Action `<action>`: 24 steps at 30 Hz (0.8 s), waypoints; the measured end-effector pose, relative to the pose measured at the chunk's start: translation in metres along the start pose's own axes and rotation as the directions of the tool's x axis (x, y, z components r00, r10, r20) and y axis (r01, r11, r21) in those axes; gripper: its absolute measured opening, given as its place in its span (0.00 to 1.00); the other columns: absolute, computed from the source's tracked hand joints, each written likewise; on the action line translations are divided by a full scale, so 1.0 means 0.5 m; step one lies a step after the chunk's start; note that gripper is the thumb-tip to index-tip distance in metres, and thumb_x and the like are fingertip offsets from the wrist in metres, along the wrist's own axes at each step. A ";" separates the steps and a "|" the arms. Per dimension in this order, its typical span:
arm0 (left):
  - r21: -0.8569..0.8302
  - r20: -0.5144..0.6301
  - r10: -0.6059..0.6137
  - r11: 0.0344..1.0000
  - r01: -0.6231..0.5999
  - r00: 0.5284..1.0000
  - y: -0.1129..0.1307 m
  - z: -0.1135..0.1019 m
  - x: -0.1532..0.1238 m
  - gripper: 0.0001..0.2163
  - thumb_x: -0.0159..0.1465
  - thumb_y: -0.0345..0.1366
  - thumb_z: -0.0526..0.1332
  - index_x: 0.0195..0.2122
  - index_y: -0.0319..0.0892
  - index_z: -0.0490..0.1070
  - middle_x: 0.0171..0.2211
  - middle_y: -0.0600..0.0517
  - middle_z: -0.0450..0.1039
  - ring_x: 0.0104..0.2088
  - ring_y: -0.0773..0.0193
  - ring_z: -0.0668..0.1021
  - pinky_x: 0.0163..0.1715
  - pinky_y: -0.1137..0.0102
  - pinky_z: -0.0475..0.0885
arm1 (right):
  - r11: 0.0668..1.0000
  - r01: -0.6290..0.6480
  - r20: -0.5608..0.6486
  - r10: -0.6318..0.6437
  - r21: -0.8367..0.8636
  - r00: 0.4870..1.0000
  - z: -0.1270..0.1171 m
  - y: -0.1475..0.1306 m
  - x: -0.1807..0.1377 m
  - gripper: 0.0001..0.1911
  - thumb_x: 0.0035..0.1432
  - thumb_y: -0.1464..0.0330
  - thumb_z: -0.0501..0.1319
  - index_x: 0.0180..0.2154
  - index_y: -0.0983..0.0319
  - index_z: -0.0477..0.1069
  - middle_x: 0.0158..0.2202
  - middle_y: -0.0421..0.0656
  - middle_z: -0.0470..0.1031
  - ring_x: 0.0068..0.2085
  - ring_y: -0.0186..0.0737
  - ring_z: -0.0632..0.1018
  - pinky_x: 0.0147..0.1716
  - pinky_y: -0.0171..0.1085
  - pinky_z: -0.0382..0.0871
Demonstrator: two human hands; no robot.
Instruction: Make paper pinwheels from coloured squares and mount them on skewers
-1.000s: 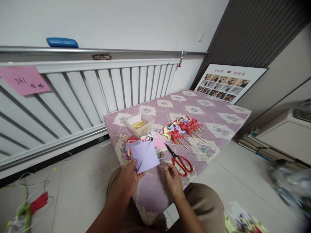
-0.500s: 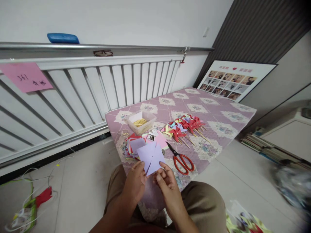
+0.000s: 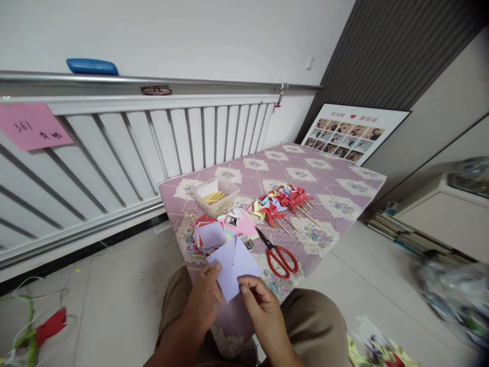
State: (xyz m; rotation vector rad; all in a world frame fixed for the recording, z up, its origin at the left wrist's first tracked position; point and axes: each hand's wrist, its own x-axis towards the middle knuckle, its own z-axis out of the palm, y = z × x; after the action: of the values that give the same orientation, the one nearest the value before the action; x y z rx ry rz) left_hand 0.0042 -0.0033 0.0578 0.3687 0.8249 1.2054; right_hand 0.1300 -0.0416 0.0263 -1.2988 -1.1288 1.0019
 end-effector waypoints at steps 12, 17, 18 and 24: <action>-0.048 -0.070 0.030 0.998 -0.034 0.997 0.006 -0.011 0.002 0.09 0.52 0.33 0.67 0.35 0.41 0.75 0.34 0.49 0.80 0.41 0.57 0.81 0.44 0.66 0.75 | 0.989 0.127 -0.020 -0.129 -0.070 0.991 -0.021 0.010 -0.008 0.05 0.59 0.65 0.60 0.36 0.58 0.73 0.33 0.42 0.73 0.36 0.41 0.74 0.37 0.35 0.68; -0.041 -0.128 0.011 0.999 -0.017 0.992 0.011 -0.012 0.000 0.06 0.53 0.31 0.65 0.33 0.44 0.74 0.33 0.51 0.81 0.39 0.58 0.81 0.43 0.68 0.75 | 0.992 -0.043 -0.149 0.061 0.122 0.987 -0.042 0.019 0.004 0.08 0.59 0.60 0.61 0.35 0.58 0.69 0.28 0.37 0.69 0.30 0.37 0.71 0.32 0.34 0.66; -0.038 -0.125 0.015 0.999 -0.020 0.992 0.012 -0.012 -0.001 0.05 0.53 0.31 0.64 0.32 0.44 0.73 0.32 0.52 0.81 0.40 0.58 0.81 0.44 0.68 0.75 | 0.983 -0.068 -0.149 0.094 0.170 0.984 -0.044 0.020 0.006 0.09 0.59 0.59 0.61 0.34 0.58 0.69 0.27 0.37 0.68 0.30 0.36 0.70 0.32 0.34 0.66; -0.047 -0.080 0.028 0.998 -0.032 0.996 0.003 -0.016 -0.001 0.08 0.54 0.33 0.65 0.36 0.44 0.74 0.32 0.50 0.81 0.45 0.56 0.80 0.46 0.66 0.74 | 0.960 -0.104 -0.137 0.143 0.258 0.980 -0.043 0.019 0.008 0.11 0.58 0.58 0.62 0.34 0.58 0.68 0.26 0.36 0.68 0.28 0.35 0.69 0.30 0.34 0.65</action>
State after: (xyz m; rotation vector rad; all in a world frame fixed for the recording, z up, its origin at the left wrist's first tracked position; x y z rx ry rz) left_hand -0.0025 -0.0046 0.0537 0.2963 0.8589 1.2726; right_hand 0.1525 -0.0415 0.0180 -1.2302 -0.7826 1.0781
